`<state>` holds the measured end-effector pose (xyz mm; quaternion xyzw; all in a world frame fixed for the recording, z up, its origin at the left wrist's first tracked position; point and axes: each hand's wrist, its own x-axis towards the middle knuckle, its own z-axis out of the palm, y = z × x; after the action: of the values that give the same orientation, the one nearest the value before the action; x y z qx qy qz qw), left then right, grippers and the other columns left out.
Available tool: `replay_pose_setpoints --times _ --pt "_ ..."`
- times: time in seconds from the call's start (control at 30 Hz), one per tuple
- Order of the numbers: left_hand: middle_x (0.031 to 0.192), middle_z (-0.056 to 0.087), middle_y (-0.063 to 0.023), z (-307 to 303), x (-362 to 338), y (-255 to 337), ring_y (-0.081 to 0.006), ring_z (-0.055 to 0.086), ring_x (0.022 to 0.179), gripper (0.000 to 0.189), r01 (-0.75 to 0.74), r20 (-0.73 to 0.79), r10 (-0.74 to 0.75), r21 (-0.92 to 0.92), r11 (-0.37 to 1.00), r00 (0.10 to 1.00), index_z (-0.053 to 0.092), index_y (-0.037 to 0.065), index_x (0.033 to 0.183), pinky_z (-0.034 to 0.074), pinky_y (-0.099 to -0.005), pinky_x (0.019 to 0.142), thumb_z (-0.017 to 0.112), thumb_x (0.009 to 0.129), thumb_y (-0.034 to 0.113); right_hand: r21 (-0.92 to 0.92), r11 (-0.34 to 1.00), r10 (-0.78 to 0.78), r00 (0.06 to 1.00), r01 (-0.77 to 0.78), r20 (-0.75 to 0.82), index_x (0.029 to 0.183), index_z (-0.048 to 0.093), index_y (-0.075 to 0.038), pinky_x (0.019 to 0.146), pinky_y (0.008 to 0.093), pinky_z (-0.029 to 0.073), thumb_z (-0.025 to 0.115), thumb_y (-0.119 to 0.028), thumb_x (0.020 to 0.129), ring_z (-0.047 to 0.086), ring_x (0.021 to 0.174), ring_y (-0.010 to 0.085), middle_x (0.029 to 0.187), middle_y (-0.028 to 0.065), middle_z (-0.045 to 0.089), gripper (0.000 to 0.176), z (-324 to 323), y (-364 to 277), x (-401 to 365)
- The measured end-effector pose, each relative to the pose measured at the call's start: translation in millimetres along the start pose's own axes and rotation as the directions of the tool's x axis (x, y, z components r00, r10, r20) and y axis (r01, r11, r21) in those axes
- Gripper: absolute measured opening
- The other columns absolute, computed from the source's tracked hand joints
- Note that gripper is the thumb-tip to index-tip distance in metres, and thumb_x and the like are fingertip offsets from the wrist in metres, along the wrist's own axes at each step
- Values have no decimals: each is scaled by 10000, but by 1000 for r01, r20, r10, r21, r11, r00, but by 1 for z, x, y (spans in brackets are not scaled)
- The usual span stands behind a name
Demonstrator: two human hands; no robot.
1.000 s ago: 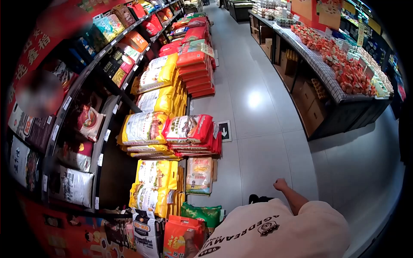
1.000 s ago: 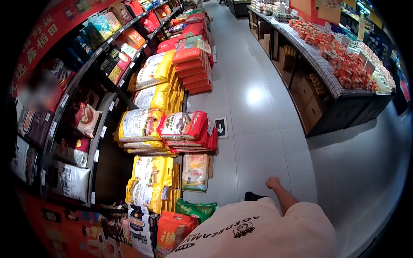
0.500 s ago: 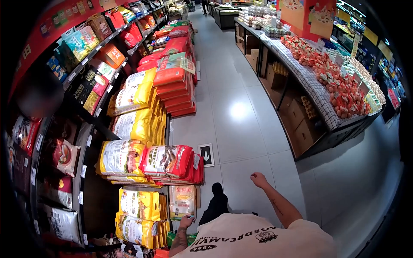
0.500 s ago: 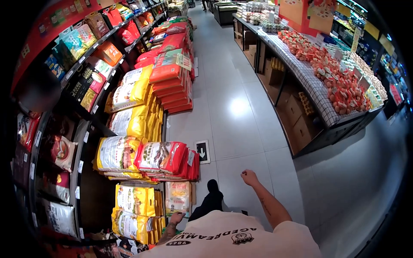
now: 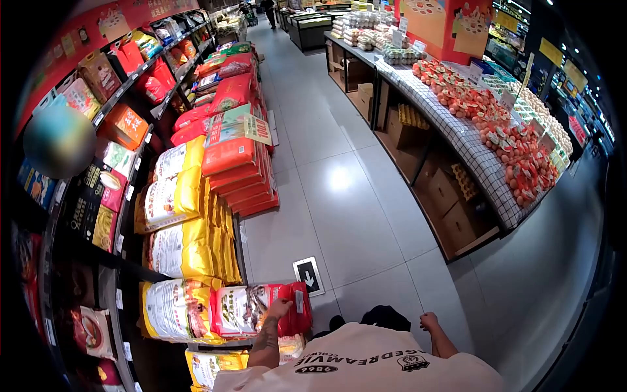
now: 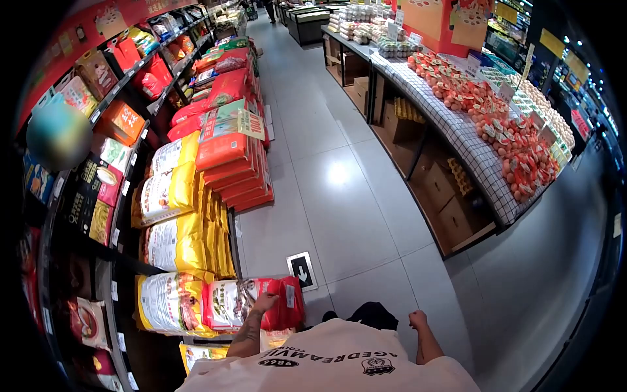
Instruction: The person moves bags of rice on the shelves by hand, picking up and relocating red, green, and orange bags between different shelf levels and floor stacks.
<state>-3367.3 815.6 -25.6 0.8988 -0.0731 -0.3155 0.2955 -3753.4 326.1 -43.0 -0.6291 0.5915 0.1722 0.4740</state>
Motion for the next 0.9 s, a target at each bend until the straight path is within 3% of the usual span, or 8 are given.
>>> replay_pose_setpoints --times 0.17,0.3,0.43,0.53,0.63,0.67,0.8,0.9 --pt "967 639 -214 -40 75 76 -300 631 901 462 -38 -72 33 -58 998 997 604 -31 1044 494 -347 790 625 776 344 2 998 55 991 -56 119 869 598 19 443 368 489 547 -168 794 618 557 255 719 138 605 208 39 -67 44" --pt "974 638 -214 -20 127 56 -307 632 898 524 -9 -60 8 -16 1000 998 604 -14 1063 490 -362 799 631 755 409 -175 982 -34 973 75 227 836 613 26 471 388 504 565 -194 779 617 568 242 720 138 615 233 48 -175 113" --pt "982 646 -182 -22 121 72 -316 621 914 556 264 246 -283 108 959 927 624 8 1044 470 -373 829 599 751 481 -267 949 -95 959 169 268 807 626 27 453 368 502 546 -202 782 619 554 241 699 137 619 244 39 -307 205" --pt "952 650 -187 -32 141 84 -306 624 906 518 364 237 -350 -18 931 906 645 11 998 472 -377 810 588 763 469 -340 828 -371 891 446 263 787 617 25 444 333 493 527 -194 781 612 523 216 681 112 618 236 16 -447 264" --pt "725 641 -78 -39 179 95 -158 601 599 431 407 26 -409 -175 897 912 658 27 979 490 -304 557 593 797 413 -362 643 -668 725 675 167 804 616 25 433 316 475 507 -173 786 602 506 200 672 100 615 226 5 -567 337" --pt "734 646 -86 -38 196 96 -167 604 585 407 364 -6 -380 -271 891 925 653 15 968 489 -311 531 573 811 382 -296 682 -659 737 669 148 816 616 26 437 312 472 506 -175 797 604 515 196 681 102 617 229 -1 -611 336" --pt "840 664 -164 -59 262 136 -255 646 759 427 423 18 -437 -294 857 899 665 47 953 496 -346 692 559 798 431 -109 720 -674 728 685 128 861 613 26 462 298 471 512 -196 827 613 557 183 715 105 623 246 -4 -746 317" --pt "880 665 -159 -83 333 147 -275 644 811 429 521 209 -483 -203 829 850 659 55 973 493 -367 734 547 798 430 -116 731 -658 740 672 140 874 610 21 475 292 471 518 -209 838 616 575 178 735 103 627 250 18 -791 315"
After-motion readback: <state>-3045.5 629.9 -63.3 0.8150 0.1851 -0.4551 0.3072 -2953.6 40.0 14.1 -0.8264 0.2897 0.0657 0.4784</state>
